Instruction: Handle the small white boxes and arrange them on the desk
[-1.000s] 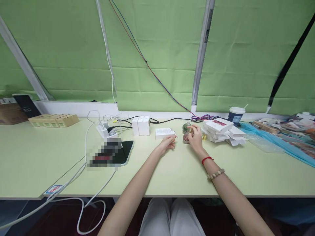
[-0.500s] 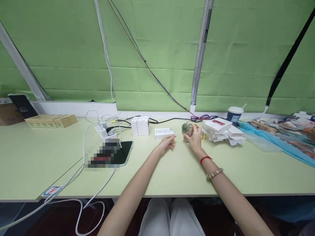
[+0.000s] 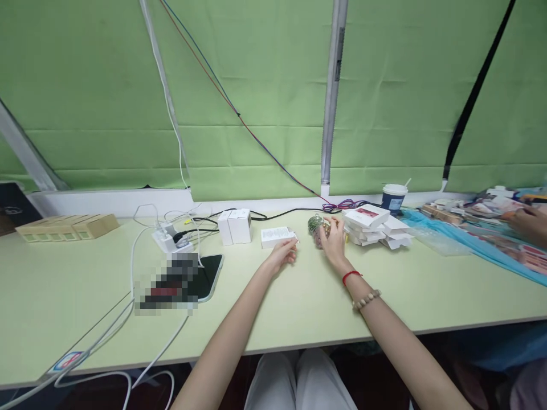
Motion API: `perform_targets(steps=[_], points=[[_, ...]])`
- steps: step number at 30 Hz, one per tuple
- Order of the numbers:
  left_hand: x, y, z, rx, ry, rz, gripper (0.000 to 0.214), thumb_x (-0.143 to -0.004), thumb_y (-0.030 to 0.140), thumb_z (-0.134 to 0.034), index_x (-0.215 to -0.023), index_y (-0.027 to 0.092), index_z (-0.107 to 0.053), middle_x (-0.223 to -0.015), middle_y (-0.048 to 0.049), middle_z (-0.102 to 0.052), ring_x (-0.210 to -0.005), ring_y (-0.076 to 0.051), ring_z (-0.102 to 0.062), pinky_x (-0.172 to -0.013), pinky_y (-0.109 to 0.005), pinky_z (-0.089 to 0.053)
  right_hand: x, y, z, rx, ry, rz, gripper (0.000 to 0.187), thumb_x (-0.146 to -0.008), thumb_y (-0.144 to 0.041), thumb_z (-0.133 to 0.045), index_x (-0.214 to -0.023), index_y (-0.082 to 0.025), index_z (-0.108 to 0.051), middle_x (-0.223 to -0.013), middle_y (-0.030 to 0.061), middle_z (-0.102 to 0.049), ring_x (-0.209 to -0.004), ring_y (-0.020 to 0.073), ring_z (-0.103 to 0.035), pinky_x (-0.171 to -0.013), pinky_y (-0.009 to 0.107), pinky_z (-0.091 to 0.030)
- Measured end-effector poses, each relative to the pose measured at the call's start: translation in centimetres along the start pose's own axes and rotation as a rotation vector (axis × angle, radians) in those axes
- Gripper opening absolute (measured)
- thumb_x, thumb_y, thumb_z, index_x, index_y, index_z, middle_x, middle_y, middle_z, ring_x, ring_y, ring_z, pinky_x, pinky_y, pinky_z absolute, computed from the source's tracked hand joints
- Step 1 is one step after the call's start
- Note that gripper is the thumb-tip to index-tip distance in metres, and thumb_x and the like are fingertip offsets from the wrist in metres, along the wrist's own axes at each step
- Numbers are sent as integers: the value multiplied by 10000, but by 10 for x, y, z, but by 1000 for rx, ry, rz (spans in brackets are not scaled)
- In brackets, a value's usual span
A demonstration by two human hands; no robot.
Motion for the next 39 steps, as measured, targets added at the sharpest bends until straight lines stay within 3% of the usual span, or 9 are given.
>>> perform_targets(steps=[2,5,8,11,17,25,30,35,39], points=[[1,1,2,13,27,-3,247,-758,308,-647,-883,118,-550,-671,13,-510,-456,-35,-474,-404,-157,-376,-3,-1,7,40,32,-37,368,-807,-115,-318,-1063,-190,-571,-1168,102,-445,-1124,228,-441,-902,384,-342],[3,2,6,22,92,-6,286,-722,276,-688,-927,115,-572,-715,-3,-547,-479,-26,-487,-414,-136,-374,-7,5,15,89,38,-86,452,-725,-24,-297,-1035,-183,-585,-1133,96,-465,-1025,211,-491,-839,339,-357],[5,3,9,28,127,-23,338,-678,182,-720,-979,118,-579,-806,-31,-597,-546,-36,-543,-443,-122,-395,-8,19,14,118,-35,-167,465,-720,-12,-303,-1074,-161,-565,-1075,104,-485,-810,175,-526,-740,302,-385],[5,2,9,18,113,-30,385,-666,149,-725,-1016,115,-567,-840,-53,-617,-616,-75,-603,-469,-129,-421,-6,36,9,169,-139,-291,370,-752,-47,-339,-997,-156,-595,-984,105,-488,-706,157,-513,-701,302,-401],[1,-2,8,-1,52,-22,299,-734,322,-675,-904,103,-562,-724,-35,-591,-551,-86,-598,-460,-153,-425,1,58,7,305,-291,-415,206,-803,-194,-478,-927,-159,-639,-1012,134,-489,-761,187,-574,-737,349,-439],[2,-3,4,-17,36,10,227,-815,320,-569,-890,108,-540,-566,27,-484,-435,-58,-497,-434,-161,-406,5,62,11,508,-316,-439,260,-793,-208,-506,-989,-93,-633,-1144,208,-447,-868,242,-588,-859,407,-405],[-3,-4,4,14,57,23,232,-804,315,-576,-915,112,-554,-552,45,-440,-405,-45,-450,-393,-154,-362,2,57,13,327,-175,-414,367,-717,-116,-499,-1069,-143,-599,-1111,175,-453,-829,220,-561,-805,375,-412],[-7,-2,11,104,119,-16,336,-760,327,-638,-1024,129,-573,-753,-33,-595,-483,-40,-505,-406,-138,-373,-3,44,17,28,56,-381,308,-712,-201,-424,-992,-154,-544,-951,87,-524,-780,189,-518,-713,308,-395],[-6,0,14,117,136,-50,427,-728,373,-672,-1077,149,-572,-952,-96,-647,-554,-52,-553,-429,-130,-397,3,27,4,-119,-4,-383,255,-738,-344,-470,-908,-163,-532,-703,14,-547,-635,160,-496,-631,272,-364]])
Point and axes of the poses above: each hand's wrist, its own x-axis away from the middle knuckle, its own z-axis out of the back of the hand, y = z × x, the point moved 6 cm from there along -x, towards the middle knuckle
